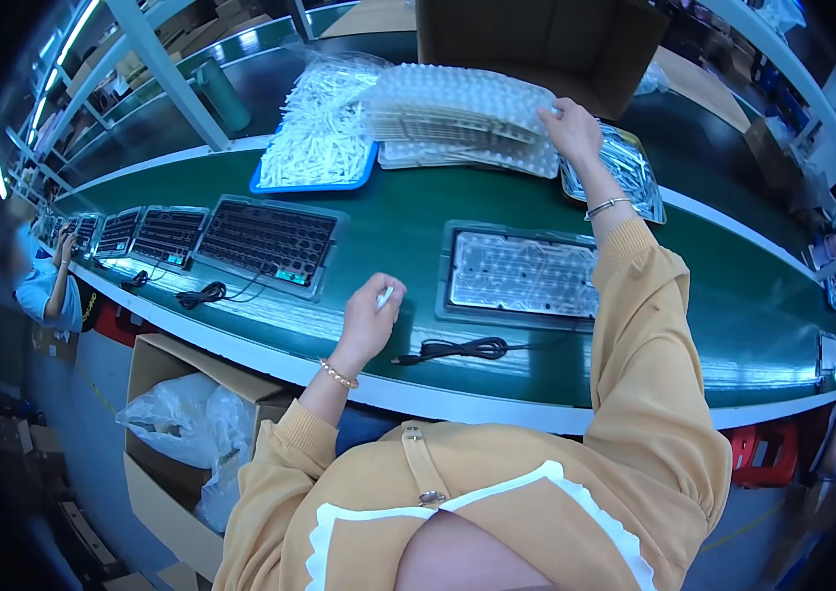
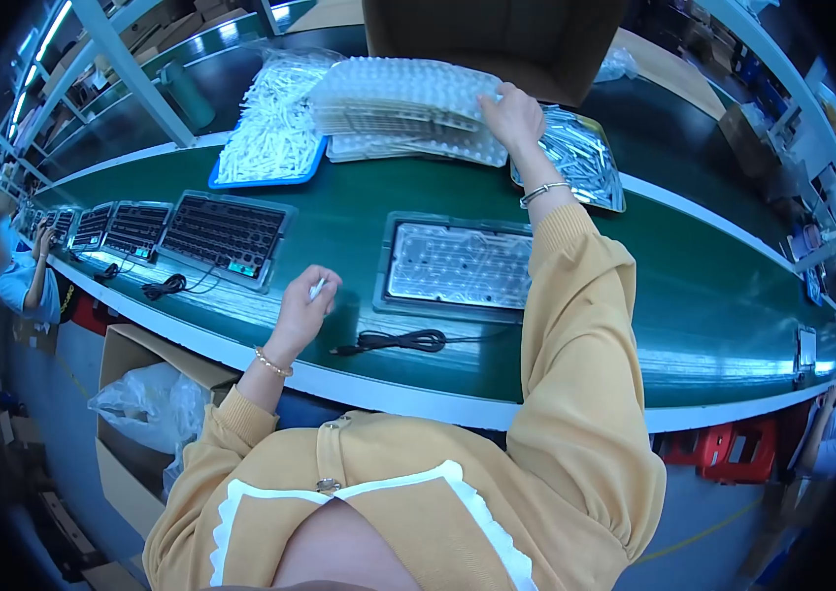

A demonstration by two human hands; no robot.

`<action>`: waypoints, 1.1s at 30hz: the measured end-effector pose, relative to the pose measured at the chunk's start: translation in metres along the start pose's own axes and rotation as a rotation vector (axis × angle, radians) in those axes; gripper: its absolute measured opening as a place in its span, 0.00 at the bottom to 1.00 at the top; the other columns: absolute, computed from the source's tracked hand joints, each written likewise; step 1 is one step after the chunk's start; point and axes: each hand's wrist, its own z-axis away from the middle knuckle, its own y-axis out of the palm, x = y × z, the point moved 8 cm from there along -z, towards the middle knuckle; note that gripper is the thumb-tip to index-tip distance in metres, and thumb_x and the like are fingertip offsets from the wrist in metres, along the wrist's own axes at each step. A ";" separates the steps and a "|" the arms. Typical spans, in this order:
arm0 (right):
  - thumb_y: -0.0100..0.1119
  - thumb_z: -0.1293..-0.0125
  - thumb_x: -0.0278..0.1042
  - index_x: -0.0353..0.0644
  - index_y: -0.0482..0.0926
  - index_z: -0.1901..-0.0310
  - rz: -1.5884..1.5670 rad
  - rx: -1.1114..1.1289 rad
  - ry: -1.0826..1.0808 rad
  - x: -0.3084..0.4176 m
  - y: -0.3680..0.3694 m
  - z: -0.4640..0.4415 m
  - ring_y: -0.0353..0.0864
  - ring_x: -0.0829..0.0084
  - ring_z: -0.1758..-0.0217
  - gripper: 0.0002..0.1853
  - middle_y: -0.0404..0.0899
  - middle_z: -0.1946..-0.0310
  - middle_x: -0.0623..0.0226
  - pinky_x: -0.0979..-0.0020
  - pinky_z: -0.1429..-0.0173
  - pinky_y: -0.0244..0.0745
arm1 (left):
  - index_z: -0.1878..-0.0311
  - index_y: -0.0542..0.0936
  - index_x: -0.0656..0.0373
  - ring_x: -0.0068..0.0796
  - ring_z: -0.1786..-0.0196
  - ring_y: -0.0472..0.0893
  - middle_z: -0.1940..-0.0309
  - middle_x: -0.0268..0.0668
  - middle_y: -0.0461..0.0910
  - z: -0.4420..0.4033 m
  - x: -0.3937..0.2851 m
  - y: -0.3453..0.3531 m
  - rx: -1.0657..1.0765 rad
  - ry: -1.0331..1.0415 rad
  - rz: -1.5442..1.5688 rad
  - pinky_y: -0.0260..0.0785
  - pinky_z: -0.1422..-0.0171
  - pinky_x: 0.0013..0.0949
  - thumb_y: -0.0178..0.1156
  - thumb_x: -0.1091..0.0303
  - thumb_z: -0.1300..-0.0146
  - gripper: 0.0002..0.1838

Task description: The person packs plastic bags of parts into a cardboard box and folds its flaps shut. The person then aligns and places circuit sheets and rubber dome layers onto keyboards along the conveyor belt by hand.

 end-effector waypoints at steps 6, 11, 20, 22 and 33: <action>0.65 0.54 0.58 0.43 0.77 0.52 0.104 0.060 0.295 0.009 0.003 -0.017 0.77 0.61 0.48 0.31 0.79 0.54 0.58 0.63 0.48 0.71 | 0.68 0.76 0.60 0.15 0.80 0.68 0.85 0.28 0.69 0.001 0.017 -0.012 0.077 -0.043 0.077 0.60 0.75 0.24 0.53 0.68 0.37 0.07; 0.67 0.58 0.61 0.43 0.76 0.51 0.214 0.168 0.297 0.030 0.012 -0.024 0.78 0.62 0.49 0.36 0.79 0.54 0.60 0.65 0.49 0.71 | 0.68 0.77 0.60 0.14 0.80 0.68 0.85 0.28 0.69 -0.005 0.023 -0.023 0.101 -0.046 0.116 0.60 0.75 0.23 0.53 0.67 0.36 0.08; 0.70 0.61 0.57 0.41 0.76 0.51 0.161 0.320 0.376 0.046 0.028 -0.026 0.78 0.64 0.50 0.36 0.79 0.54 0.60 0.65 0.48 0.70 | 0.68 0.76 0.60 0.14 0.80 0.68 0.85 0.27 0.69 -0.009 0.036 -0.054 0.098 -0.027 0.161 0.59 0.76 0.23 0.53 0.68 0.36 0.08; 0.72 0.62 0.52 0.43 0.76 0.51 0.115 0.259 0.371 0.040 0.034 -0.034 0.77 0.64 0.49 0.35 0.79 0.54 0.61 0.66 0.48 0.70 | 0.68 0.76 0.60 0.14 0.80 0.68 0.85 0.27 0.69 -0.011 0.036 -0.062 0.090 -0.025 0.144 0.59 0.76 0.22 0.53 0.68 0.36 0.08; 0.75 0.62 0.44 0.47 0.75 0.47 0.105 0.113 0.409 0.069 0.038 -0.033 0.76 0.66 0.46 0.36 0.79 0.53 0.65 0.68 0.46 0.69 | 0.68 0.76 0.60 0.12 0.79 0.67 0.83 0.25 0.69 -0.026 0.024 -0.085 0.099 -0.033 0.186 0.59 0.75 0.21 0.54 0.68 0.37 0.07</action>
